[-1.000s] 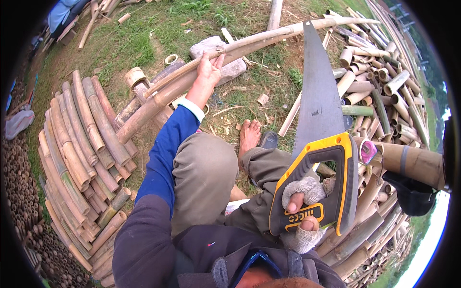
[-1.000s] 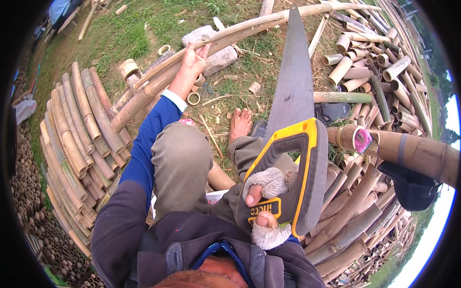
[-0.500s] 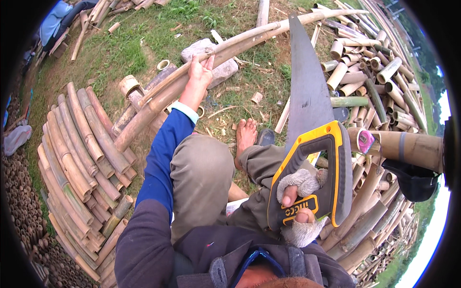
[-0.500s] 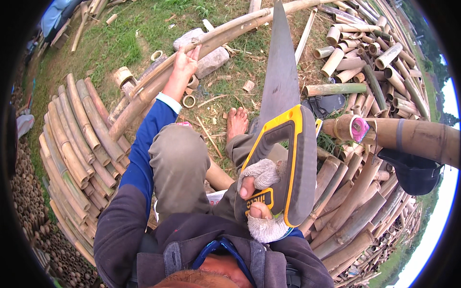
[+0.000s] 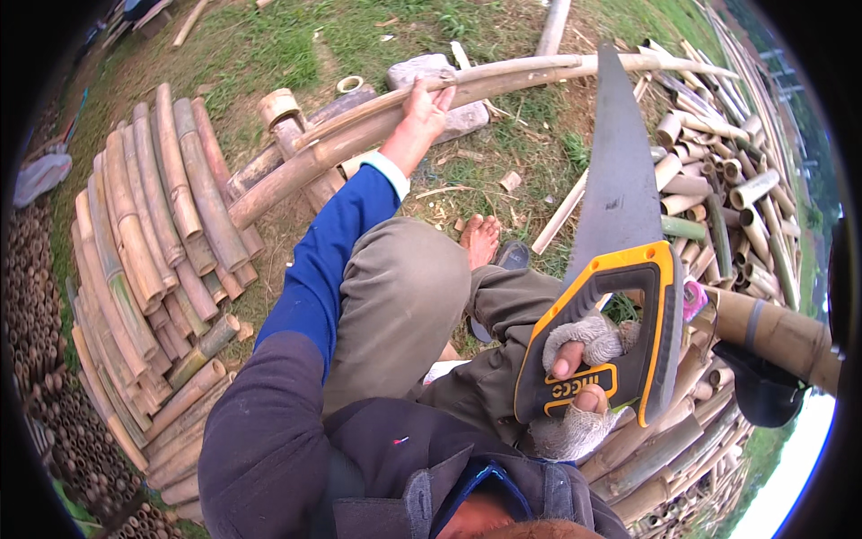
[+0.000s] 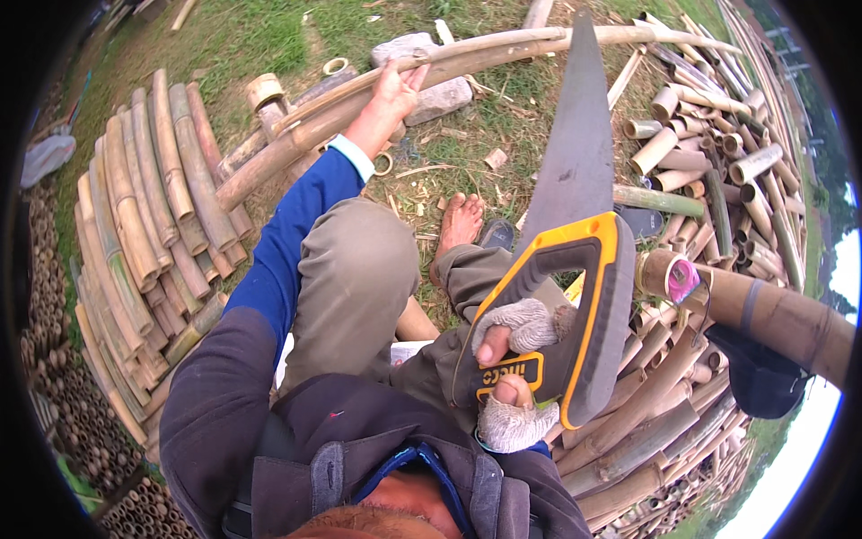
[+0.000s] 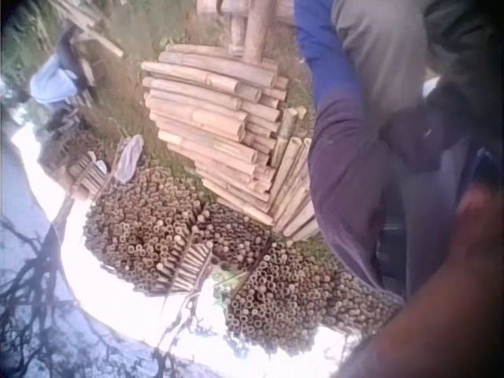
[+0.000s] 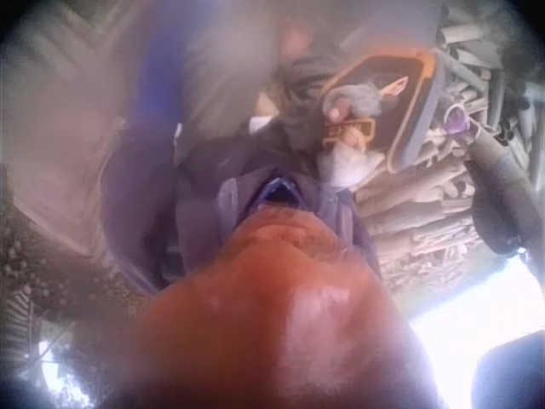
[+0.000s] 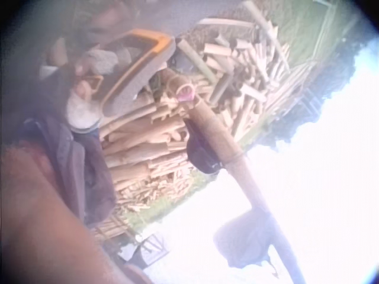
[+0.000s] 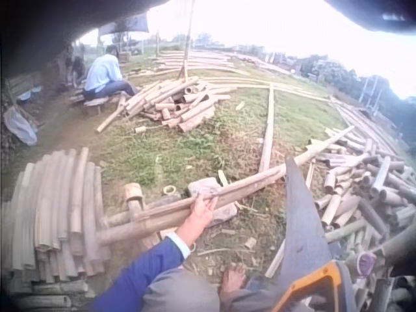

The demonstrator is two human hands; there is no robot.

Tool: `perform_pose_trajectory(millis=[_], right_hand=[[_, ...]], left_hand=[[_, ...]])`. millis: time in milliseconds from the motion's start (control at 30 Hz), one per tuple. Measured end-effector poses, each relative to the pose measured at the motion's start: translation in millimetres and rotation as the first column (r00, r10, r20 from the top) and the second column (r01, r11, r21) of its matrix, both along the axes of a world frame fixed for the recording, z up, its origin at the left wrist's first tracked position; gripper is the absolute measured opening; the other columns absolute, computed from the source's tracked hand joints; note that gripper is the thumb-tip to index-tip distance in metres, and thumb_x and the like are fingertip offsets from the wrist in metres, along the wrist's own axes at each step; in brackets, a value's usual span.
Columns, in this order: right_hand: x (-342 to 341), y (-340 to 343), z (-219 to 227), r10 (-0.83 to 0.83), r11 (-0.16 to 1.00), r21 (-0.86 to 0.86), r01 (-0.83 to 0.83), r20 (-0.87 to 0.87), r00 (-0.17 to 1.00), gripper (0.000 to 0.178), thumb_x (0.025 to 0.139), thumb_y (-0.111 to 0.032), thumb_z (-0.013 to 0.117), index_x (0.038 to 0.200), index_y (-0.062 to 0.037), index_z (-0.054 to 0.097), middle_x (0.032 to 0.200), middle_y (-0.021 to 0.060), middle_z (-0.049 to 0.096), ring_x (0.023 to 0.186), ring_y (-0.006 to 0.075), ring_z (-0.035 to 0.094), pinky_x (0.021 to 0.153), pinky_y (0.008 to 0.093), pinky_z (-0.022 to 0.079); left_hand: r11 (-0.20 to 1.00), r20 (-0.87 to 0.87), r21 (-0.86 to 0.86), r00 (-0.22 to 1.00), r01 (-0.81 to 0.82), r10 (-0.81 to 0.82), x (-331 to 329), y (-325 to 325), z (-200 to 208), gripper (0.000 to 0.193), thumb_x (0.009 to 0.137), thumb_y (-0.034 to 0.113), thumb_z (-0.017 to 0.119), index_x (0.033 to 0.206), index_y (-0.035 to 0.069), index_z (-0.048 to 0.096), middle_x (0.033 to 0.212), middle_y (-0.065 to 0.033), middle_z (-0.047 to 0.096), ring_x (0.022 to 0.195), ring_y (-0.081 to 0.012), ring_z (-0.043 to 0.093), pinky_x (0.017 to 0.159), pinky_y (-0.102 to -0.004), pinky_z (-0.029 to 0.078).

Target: The person sits on the ground and uses a hand saw to cut bamboo poles into shorter sections. They repeatedly position each pole on a makeshift support, saw through it, and place the cut pieces into a nearby stack.

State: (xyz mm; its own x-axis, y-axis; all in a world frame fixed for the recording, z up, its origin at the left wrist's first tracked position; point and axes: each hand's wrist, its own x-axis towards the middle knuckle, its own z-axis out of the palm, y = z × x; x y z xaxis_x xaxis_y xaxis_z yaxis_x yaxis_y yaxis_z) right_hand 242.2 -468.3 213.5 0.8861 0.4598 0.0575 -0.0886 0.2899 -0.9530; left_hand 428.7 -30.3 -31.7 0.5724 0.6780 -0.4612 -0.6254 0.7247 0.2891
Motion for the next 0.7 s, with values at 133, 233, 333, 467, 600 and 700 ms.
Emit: perform_pose_trajectory(millis=[133,233,333,467,600,700], right_hand=[[10,-27,-12,-0.061,0.998,0.024,0.062,-0.045,0.997,0.036,0.099,-0.027,0.073,0.108,0.0018,0.054,0.092,0.0074,0.057,0.078,0.0159,0.055,0.07,0.0209,0.048],[24,-48,-29,-0.139,0.99,-0.038,0.137,-0.063,0.988,0.031,0.1,-0.025,0.071,0.107,0.0004,0.054,0.094,0.0065,0.055,0.08,0.015,0.053,0.071,0.0226,0.046],[7,-13,-4,-0.038,0.999,-0.011,0.038,0.029,0.999,0.029,0.1,-0.023,0.069,0.11,-0.0007,0.053,0.095,0.0066,0.054,0.085,0.0149,0.051,0.075,0.0255,0.044],[-4,9,8,0.003,1.0,0.0,-0.003,0.13,0.992,0.031,0.1,-0.023,0.067,0.117,-0.0001,0.053,0.097,0.0082,0.054,0.088,0.0161,0.052,0.078,0.0274,0.044],[-10,21,11,-0.031,0.999,-0.02,0.036,0.216,0.976,0.037,0.101,-0.023,0.065,0.125,0.0011,0.052,0.099,0.0102,0.055,0.09,0.0177,0.052,0.08,0.0287,0.045],[-17,31,16,-0.055,0.997,-0.033,0.067,0.278,0.959,0.042,0.101,-0.024,0.063,0.132,0.002,0.051,0.101,0.0117,0.056,0.092,0.0189,0.053,0.082,0.0296,0.045]], left_hand=[[0.999,0.033,-0.033,0.999,-0.03,0.031,7,0,-6,0.059,0.116,0.04,0.053,0.155,-0.001,0.034,0.143,-0.0352,0.06,0.123,-0.0463,0.07,0.1,-0.0495,0.068],[0.999,0.0,-0.044,1.0,-0.016,0.016,12,0,-11,0.061,0.116,0.041,0.053,0.155,-0.002,0.034,0.142,-0.0373,0.06,0.118,-0.0453,0.072,0.098,-0.0481,0.069],[0.999,-0.022,-0.042,1.0,-0.007,0.006,10,0,-12,0.062,0.116,0.041,0.053,0.156,-0.003,0.033,0.143,-0.0387,0.059,0.115,-0.0443,0.072,0.098,-0.046,0.068],[0.999,0.006,0.007,0.999,0.033,-0.033,3,-4,-6,0.061,0.118,0.041,0.049,0.156,-0.003,0.034,0.145,-0.0382,0.058,0.118,-0.0432,0.071,0.1,-0.0469,0.067],[0.99,-0.015,0.014,0.99,0.143,-0.143,-16,9,9,0.056,0.119,0.04,0.045,0.154,-0.002,0.039,0.14,-0.0331,0.065,0.118,-0.0416,0.073,0.101,-0.0471,0.066],[0.968,-0.046,0.224,0.994,0.111,-0.104,-41,14,27,0.052,0.12,0.039,0.043,0.153,-0.001,0.043,0.138,-0.0306,0.067,0.12,-0.0415,0.073,0.101,-0.0454,0.066]])
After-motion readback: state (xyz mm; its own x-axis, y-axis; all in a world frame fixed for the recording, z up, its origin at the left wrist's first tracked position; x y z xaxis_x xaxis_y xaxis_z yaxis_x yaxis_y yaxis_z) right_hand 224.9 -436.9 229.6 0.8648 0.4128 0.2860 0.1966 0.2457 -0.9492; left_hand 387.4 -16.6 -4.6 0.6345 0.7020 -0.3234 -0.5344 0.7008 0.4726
